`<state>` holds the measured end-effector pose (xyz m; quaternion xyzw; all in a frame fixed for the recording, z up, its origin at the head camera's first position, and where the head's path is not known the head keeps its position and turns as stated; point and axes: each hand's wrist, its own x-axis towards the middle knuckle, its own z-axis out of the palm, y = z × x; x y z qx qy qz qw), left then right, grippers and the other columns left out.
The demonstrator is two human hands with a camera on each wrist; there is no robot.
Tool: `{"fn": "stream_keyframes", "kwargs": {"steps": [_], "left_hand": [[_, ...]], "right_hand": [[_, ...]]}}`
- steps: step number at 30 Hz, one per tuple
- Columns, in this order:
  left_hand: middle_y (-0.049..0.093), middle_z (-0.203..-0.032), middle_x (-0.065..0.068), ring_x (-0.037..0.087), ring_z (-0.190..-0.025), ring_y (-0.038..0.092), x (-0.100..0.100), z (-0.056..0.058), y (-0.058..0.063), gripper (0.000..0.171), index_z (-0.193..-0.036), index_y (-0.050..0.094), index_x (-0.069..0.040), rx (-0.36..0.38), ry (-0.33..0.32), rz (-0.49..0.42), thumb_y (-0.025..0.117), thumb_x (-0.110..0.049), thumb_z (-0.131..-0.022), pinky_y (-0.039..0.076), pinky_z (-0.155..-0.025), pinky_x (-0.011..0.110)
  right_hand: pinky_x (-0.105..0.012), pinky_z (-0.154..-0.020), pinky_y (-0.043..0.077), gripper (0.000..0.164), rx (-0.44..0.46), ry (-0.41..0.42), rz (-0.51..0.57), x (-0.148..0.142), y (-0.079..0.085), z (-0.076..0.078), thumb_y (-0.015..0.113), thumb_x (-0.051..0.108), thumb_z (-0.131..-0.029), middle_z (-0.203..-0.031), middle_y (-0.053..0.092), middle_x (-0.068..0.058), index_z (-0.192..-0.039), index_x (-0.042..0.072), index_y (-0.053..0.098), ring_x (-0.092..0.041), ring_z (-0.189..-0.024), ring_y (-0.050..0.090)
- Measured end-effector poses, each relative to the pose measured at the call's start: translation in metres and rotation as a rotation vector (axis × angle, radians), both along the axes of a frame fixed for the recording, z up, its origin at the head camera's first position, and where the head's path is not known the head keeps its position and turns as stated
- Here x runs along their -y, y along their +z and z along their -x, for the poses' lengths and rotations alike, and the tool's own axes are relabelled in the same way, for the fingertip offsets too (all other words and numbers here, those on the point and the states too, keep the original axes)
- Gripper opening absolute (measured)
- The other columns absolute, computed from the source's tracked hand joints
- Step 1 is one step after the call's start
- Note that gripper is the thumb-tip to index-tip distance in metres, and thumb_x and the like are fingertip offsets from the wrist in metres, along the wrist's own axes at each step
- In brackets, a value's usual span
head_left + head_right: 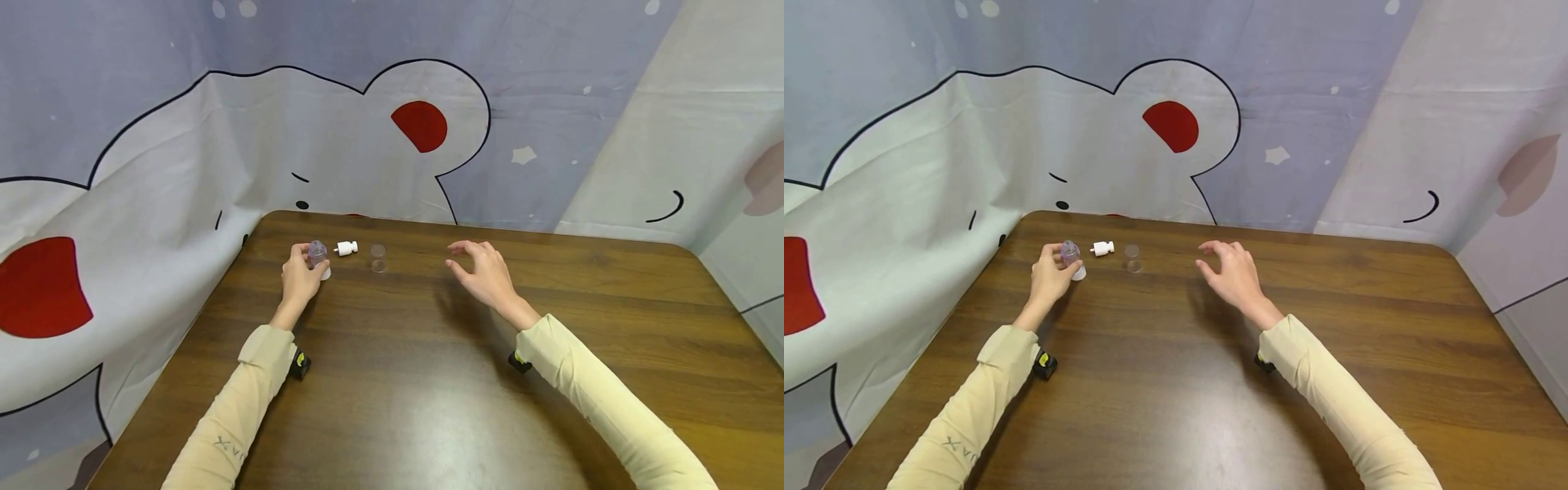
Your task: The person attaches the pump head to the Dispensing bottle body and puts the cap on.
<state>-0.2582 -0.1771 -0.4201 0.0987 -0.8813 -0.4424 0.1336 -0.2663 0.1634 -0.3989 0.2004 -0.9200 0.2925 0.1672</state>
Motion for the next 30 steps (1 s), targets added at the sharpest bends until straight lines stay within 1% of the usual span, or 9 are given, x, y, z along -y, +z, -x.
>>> {"fn": "stream_keyframes", "kwargs": {"steps": [5, 11, 16, 20, 24, 30], "left_hand": [[0.061, -0.123, 0.025, 0.038, -0.11, 0.06, 0.0, -0.001, -0.001, 0.051, -0.13, 0.041, 0.001, 0.014, -0.03, -0.007, 0.067, -0.017, -0.09, 0.044, -0.098, 0.051], [0.059, -0.124, 0.026, 0.039, -0.111, 0.06, -0.001, -0.004, -0.003, 0.052, -0.131, 0.037, 0.001, 0.035, -0.086, 0.006, 0.065, -0.017, -0.091, 0.047, -0.097, 0.049], [0.06, -0.12, 0.028, 0.04, -0.107, 0.061, -0.006, -0.008, 0.0, 0.051, -0.129, 0.038, 0.003, 0.039, -0.119, 0.017, 0.066, -0.015, -0.09, 0.049, -0.094, 0.049], [0.06, -0.116, 0.027, 0.039, -0.104, 0.061, -0.012, -0.012, 0.001, 0.052, -0.13, 0.037, 0.003, 0.062, -0.147, 0.039, 0.066, -0.016, -0.09, 0.048, -0.089, 0.048], [0.059, -0.115, 0.026, 0.036, -0.101, 0.059, -0.018, -0.018, 0.002, 0.053, -0.13, 0.037, 0.003, 0.077, -0.178, 0.056, 0.065, -0.016, -0.09, 0.047, -0.086, 0.046], [0.061, -0.108, 0.023, 0.032, -0.094, 0.059, -0.03, -0.027, 0.0, 0.051, -0.128, 0.039, 0.002, 0.051, -0.232, 0.097, 0.067, -0.016, -0.089, 0.048, -0.08, 0.043]], "right_hand": [[-0.047, -0.092, 0.042, 0.032, -0.001, 0.002, -0.002, 0.001, -0.002, 0.001, 0.066, 0.028, -0.089, -0.11, 0.071, -0.007, -0.116, 0.012, 0.065, -0.028, -0.106, 0.055], [-0.048, -0.093, 0.041, 0.031, 0.007, 0.008, -0.004, 0.002, -0.004, 0.001, 0.066, 0.028, -0.089, -0.11, 0.07, -0.008, -0.116, 0.011, 0.065, -0.029, -0.106, 0.055], [-0.048, -0.094, 0.041, 0.03, 0.005, 0.009, -0.007, 0.003, -0.003, 0.002, 0.066, 0.027, -0.089, -0.11, 0.07, -0.007, -0.116, 0.013, 0.065, -0.028, -0.106, 0.055], [-0.048, -0.095, 0.041, 0.031, 0.008, 0.014, -0.005, 0.004, -0.003, 0.002, 0.066, 0.028, -0.089, -0.111, 0.07, -0.007, -0.116, 0.013, 0.064, -0.029, -0.107, 0.055], [-0.049, -0.095, 0.041, 0.032, 0.011, 0.025, -0.006, 0.006, -0.003, 0.002, 0.066, 0.028, -0.089, -0.111, 0.07, -0.008, -0.117, 0.011, 0.064, -0.029, -0.107, 0.055], [-0.05, -0.094, 0.041, 0.032, 0.006, 0.036, -0.01, 0.009, -0.002, 0.003, 0.065, 0.028, -0.09, -0.111, 0.07, -0.009, -0.117, 0.011, 0.064, -0.029, -0.107, 0.055]]}}
